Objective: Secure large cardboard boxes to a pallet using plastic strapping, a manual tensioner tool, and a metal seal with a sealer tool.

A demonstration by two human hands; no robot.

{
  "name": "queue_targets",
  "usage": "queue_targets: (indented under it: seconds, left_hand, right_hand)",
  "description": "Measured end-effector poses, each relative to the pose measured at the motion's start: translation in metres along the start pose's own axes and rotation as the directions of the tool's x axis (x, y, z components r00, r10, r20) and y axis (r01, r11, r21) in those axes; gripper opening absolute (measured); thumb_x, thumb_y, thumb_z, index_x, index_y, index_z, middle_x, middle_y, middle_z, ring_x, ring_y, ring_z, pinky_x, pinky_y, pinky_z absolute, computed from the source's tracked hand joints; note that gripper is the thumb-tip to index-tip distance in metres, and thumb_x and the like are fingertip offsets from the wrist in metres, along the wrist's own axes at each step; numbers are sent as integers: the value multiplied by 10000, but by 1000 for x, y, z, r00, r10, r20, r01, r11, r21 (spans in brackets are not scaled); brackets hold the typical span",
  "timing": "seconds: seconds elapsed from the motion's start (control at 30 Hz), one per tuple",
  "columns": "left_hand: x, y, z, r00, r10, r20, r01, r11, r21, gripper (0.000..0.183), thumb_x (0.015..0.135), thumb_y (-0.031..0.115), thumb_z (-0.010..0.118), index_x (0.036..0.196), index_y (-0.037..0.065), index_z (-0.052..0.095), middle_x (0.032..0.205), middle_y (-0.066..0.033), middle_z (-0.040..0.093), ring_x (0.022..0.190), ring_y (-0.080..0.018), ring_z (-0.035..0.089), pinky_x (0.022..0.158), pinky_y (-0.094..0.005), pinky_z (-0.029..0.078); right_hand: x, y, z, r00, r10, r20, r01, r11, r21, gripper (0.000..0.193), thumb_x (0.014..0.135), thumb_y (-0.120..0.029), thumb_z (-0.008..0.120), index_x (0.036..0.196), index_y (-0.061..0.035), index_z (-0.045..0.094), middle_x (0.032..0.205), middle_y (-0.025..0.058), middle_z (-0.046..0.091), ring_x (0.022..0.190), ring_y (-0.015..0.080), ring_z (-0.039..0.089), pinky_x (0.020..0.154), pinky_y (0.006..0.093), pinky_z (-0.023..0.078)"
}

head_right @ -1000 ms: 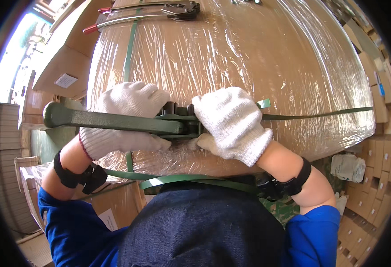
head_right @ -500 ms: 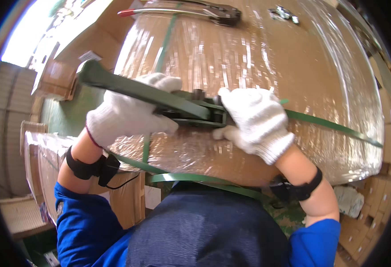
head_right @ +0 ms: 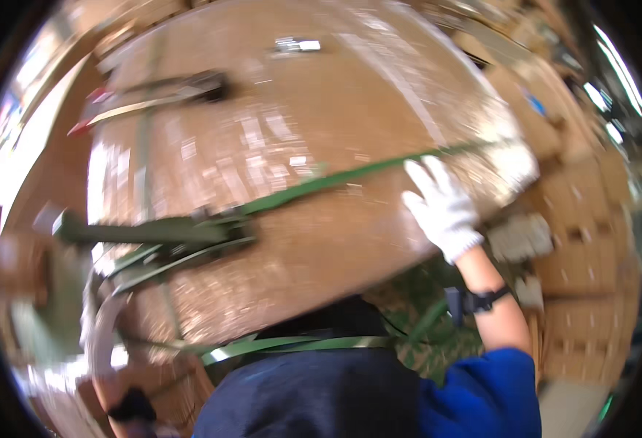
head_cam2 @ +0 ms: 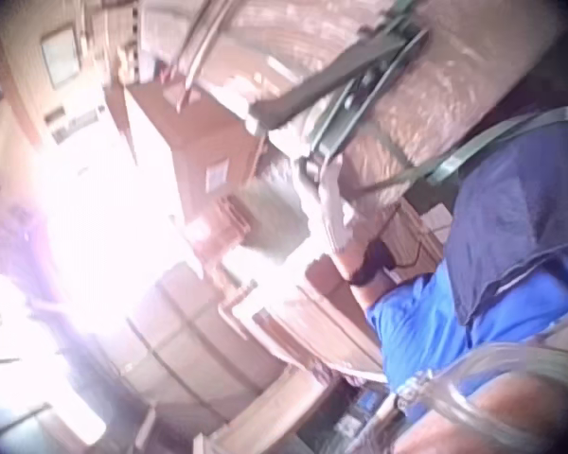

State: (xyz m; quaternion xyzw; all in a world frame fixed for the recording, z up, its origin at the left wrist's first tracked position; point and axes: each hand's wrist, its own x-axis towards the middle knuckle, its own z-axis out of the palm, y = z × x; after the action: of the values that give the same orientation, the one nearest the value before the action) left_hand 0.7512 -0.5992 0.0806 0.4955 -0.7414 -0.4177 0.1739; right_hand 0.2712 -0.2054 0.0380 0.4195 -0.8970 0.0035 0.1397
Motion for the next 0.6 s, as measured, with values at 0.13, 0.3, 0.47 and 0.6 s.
queue_targets:
  seconds: [0.13,0.3,0.47,0.6]
  left_hand:
    - [-19,-18,12,853,368,-369,-309,927,210,602,951,120,682,1504,15,469,1417,-173,566,1287,-274,545,1082,-368,450]
    - [-97,73,70,597,756,-269,-345,545,764,648,945,314,766,1417,-49,510,1405,-247,544,1253,-407,554,1069,-523,457]
    - [-139,143,175,477,825,-301,-240,453,859,530,932,267,785,1305,-60,597,1239,-267,640,1127,-411,638,996,-527,516]
    - [-134,196,275,510,858,-52,-565,380,733,467,910,164,795,1291,-45,623,1249,-229,647,1118,-429,649,981,-524,522]
  right_hand:
    - [-35,78,-20,934,325,145,-320,946,-58,578,999,-476,551,1520,-236,474,1564,161,450,1373,383,494,1124,485,429]
    - [-65,224,-11,828,559,-30,-560,828,-38,584,990,-432,568,1515,-198,472,1553,151,472,1389,353,496,1123,436,442]
    - [-40,350,29,836,541,-93,-543,839,-2,619,968,-435,595,1530,-218,454,1555,158,467,1372,361,514,1127,452,434]
    - [21,402,32,819,556,140,-565,824,32,609,979,-408,588,1547,-262,423,1536,172,484,1346,383,530,1126,479,429]
